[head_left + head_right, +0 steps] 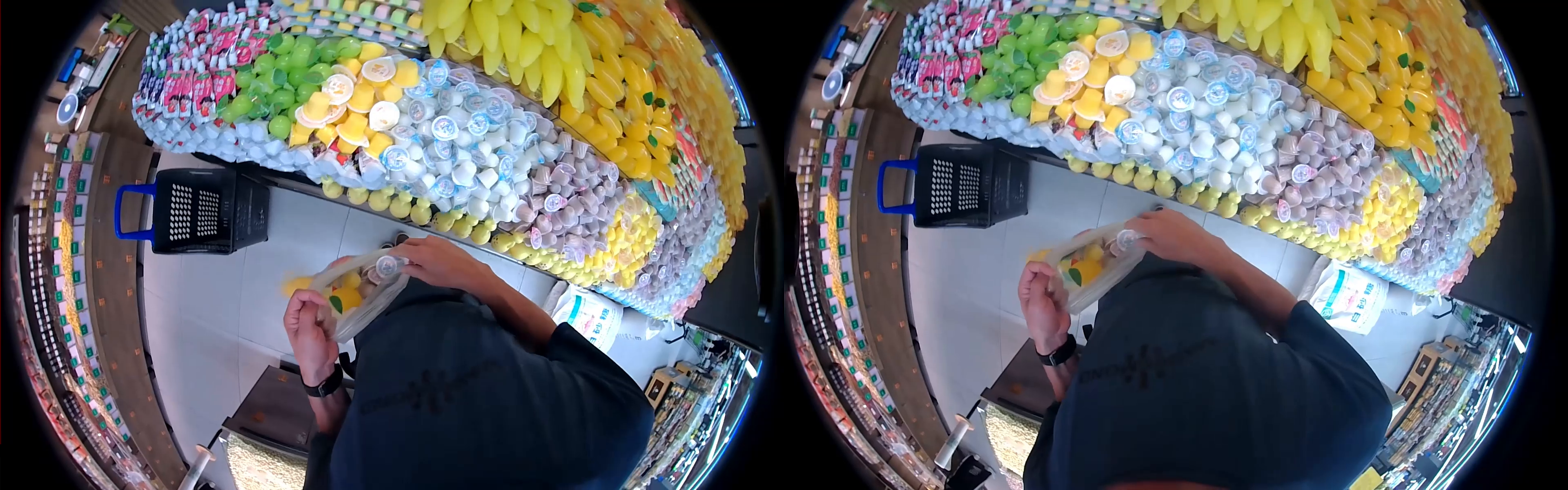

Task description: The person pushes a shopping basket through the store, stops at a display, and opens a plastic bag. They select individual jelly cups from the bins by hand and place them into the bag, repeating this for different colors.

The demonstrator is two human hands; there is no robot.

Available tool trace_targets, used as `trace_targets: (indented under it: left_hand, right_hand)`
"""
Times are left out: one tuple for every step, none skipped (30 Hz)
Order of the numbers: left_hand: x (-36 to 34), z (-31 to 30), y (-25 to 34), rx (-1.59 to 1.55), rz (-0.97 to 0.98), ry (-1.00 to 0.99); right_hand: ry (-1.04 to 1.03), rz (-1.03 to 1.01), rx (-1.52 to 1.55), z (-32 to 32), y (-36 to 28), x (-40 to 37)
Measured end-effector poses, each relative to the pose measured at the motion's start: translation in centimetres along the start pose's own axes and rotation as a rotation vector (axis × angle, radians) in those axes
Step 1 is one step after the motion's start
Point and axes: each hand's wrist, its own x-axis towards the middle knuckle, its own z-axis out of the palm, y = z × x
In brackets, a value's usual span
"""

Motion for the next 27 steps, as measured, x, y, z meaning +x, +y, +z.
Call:
trace_targets:
  left_hand:
    - [0.0,-0.5,0.4,-0.008,-0.02,-0.014]
    - [0.0,-0.5,0.7,-0.014,-0.039,-0.029]
    - [0.0,0.1,0.7,0.035,0.003,0.034]
    - [0.1,0.2,1.0,0.045,0.015,0.025]
    - [0.2,0.0,1.3,0.038,0.012,0.021]
    - [0.3,-0.1,1.7,0.031,0.008,0.023]
    - [0.5,0.1,2.2,0.048,0.011,0.057]
    - [0.7,0.1,2.6,0.059,0.025,0.064]
    - [1.0,0.1,3.1,0.053,0.025,0.078]
    - [1.1,-0.1,3.5,0.048,0.018,0.094]
    - [1.1,-0.5,3.7,0.06,0.011,0.105]
    - [1.6,-0.9,4.0,0.063,0.016,0.095]
    - [2.5,-1.0,4.2,0.058,0.028,0.077]
    - [3.1,-1.1,4.7,0.059,0.025,0.072]
    - [3.7,-1.2,5.3,0.056,-0.006,0.053]
    - [4.5,-1.5,5.8,0.05,-0.039,0.032]
    - [5.3,-2.0,6.0,0.048,-0.046,0.02]
    - [6.4,-2.7,6.2,0.064,-0.052,0.019]
    - [7.5,-3.4,6.5,0.08,-0.06,0.015]
    - [8.6,-4.1,6.8,0.078,-0.071,-0.003]
    - [9.6,-4.7,7.1,0.074,-0.091,-0.029]
    - [10.7,-5.4,7.6,0.075,-0.113,-0.06]
    - [11.9,-5.8,8.0,0.073,-0.127,-0.087]
    - [12.8,-6.3,8.4,0.074,-0.134,-0.123]
    - [13.9,-6.8,8.9,0.073,-0.139,-0.16]
    - [15.2,-7.4,9.4,0.062,-0.151,-0.185]
    - [16.0,-8.0,9.9,0.073,-0.195,-0.208]
  right_hand:
    - [0.015,-0.029,0.037,-0.2,0.2,0.5]
    - [0.032,-0.061,0.073,-0.5,0.4,0.9]
    - [0.048,-0.066,0.074,-1.2,0.4,1.2]
    - [0.056,-0.091,0.084,-1.8,0.2,1.5]
    - [0.06,-0.119,0.095,-2.3,0.1,1.9]
    - [0.068,-0.133,0.101,-2.6,0.2,2.4]
    - [0.107,-0.179,0.13,-2.8,0.4,2.8]
    - [0.145,-0.226,0.16,-2.9,0.6,3.4]
    - [0.15,-0.238,0.173,-3.3,0.9,4.0]
    - [0.146,-0.243,0.191,-3.8,1.2,4.5]
    - [0.136,-0.242,0.212,-4.0,1.2,4.6]
    - [0.134,-0.24,0.222,-4.2,1.1,4.7]
    - [0.171,-0.221,0.245,-4.7,1.0,5.2]
    - [0.208,-0.198,0.268,-5.4,0.7,5.5]
    - [0.213,-0.138,0.341,-6.2,0.1,5.5]
    - [0.218,-0.128,0.336,-6.4,0.0,5.8]
    - [0.257,-0.1,0.353,-6.5,-0.1,6.0]
    - [0.298,-0.072,0.369,-6.5,-0.1,6.4]
    - [0.331,-0.041,0.346,-6.4,-0.1,6.8]
    - [0.343,-0.025,0.338,-6.6,0.0,7.3]
    - [0.425,0.008,0.306,-6.8,0.0,7.9]
    - [0.511,0.045,0.274,-6.8,-0.2,8.6]
    - [0.599,0.107,0.285,-7.0,-0.6,9.3]
    - [0.682,0.165,0.196,-6.9,0.1,10.0]
    - [0.777,0.221,0.108,-7.3,-0.2,10.9]
    - [0.866,0.272,0.013,-8.1,-0.5,11.7]
    - [0.963,0.274,-0.002,-8.8,-0.7,12.6]
